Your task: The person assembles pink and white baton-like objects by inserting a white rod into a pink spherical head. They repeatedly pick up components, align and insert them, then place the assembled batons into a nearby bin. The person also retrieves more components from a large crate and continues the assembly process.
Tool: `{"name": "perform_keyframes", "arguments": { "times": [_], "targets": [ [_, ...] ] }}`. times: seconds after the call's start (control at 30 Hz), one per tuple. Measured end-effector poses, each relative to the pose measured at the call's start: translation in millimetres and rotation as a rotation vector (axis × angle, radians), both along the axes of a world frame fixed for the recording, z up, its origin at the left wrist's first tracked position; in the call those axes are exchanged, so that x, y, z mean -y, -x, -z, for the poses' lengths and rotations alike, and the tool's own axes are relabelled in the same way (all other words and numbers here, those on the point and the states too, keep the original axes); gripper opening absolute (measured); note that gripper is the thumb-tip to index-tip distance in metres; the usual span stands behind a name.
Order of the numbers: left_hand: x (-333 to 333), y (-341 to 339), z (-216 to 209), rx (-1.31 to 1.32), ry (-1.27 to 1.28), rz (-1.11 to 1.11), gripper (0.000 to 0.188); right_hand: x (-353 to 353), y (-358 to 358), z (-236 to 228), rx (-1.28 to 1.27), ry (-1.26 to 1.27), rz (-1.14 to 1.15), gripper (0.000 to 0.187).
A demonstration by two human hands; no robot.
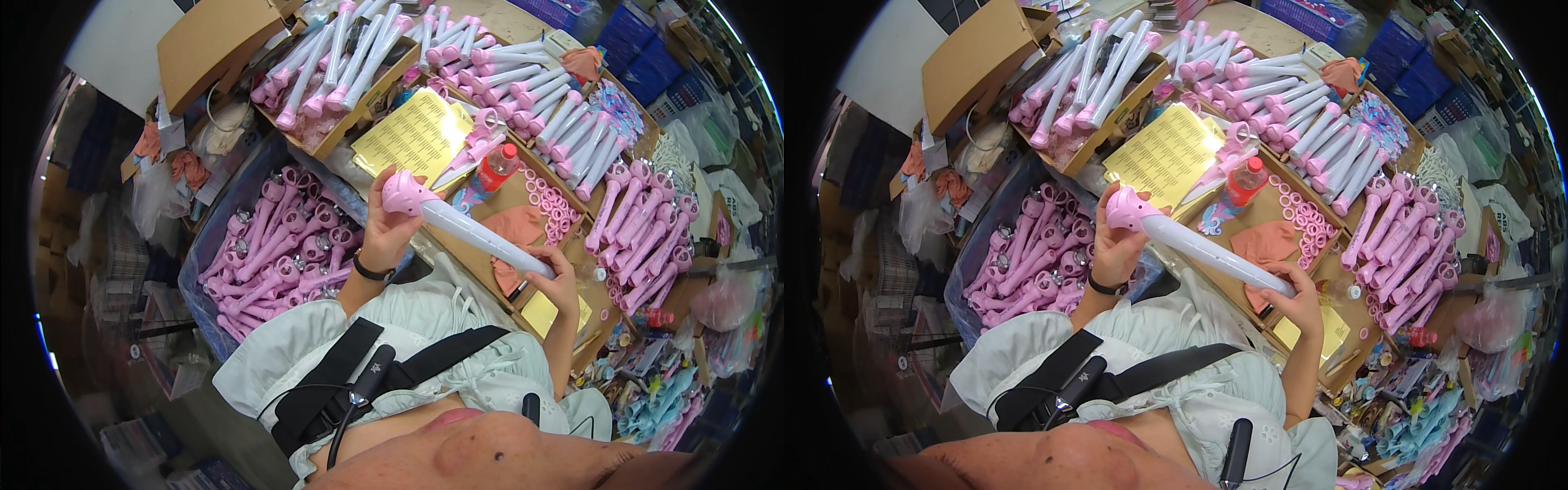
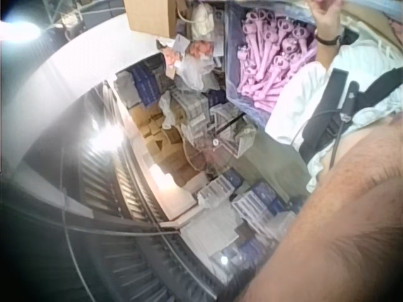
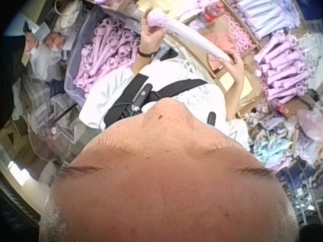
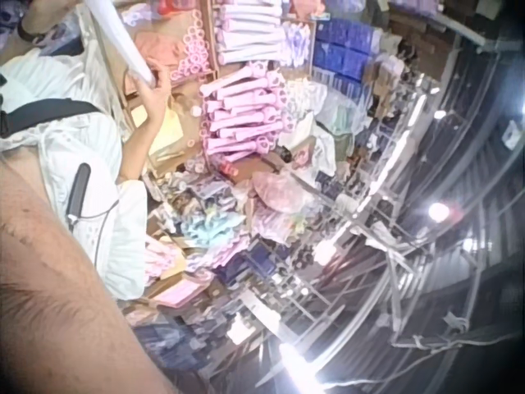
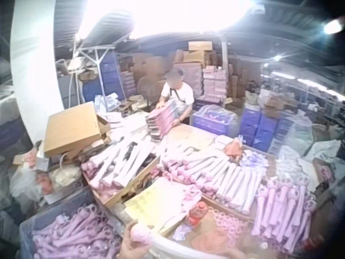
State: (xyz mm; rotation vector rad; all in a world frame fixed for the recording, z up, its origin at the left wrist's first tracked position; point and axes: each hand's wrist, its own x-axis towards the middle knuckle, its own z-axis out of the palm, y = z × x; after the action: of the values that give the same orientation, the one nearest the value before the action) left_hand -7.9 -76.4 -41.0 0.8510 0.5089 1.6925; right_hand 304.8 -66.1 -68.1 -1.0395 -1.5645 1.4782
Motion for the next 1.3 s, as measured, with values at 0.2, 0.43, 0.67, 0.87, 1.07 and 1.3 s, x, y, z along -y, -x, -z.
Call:
{"name": "perform_keyframes", "arguments": {
  "times": [0.2,0.43,0.67,0.87,1.07,1.3],
  "targets": [
    [1.6,-0.2,-6.0,0.010,0.029,-0.022,0.077,-5.8,2.2,-4.7,0.132,-0.120,-0.008,0.041],
    [-0.4,1.3,-5.0,0.043,0.057,-0.020,0.069,-8.7,-4.1,-8.5,0.124,-0.139,-0.051,0.043],
    [-3.3,10.7,3.5,0.189,0.120,-0.082,0.067,-6.9,-15.2,-4.3,-0.228,-0.021,0.066,0.048],
    [-1.4,16.9,8.2,0.229,0.116,-0.089,0.066,-7.6,-11.5,1.7,-0.383,-0.028,0.128,0.050],
    [-0.9,21.2,16.0,0.266,0.095,-0.073,0.062,-9.5,-3.7,-1.9,-0.442,-0.039,0.123,0.051],
    [-2.1,23.7,22.8,0.307,0.096,-0.078,0.056,-13.2,-7.1,14.6,-0.386,-0.018,0.111,0.043]
  ]
}}
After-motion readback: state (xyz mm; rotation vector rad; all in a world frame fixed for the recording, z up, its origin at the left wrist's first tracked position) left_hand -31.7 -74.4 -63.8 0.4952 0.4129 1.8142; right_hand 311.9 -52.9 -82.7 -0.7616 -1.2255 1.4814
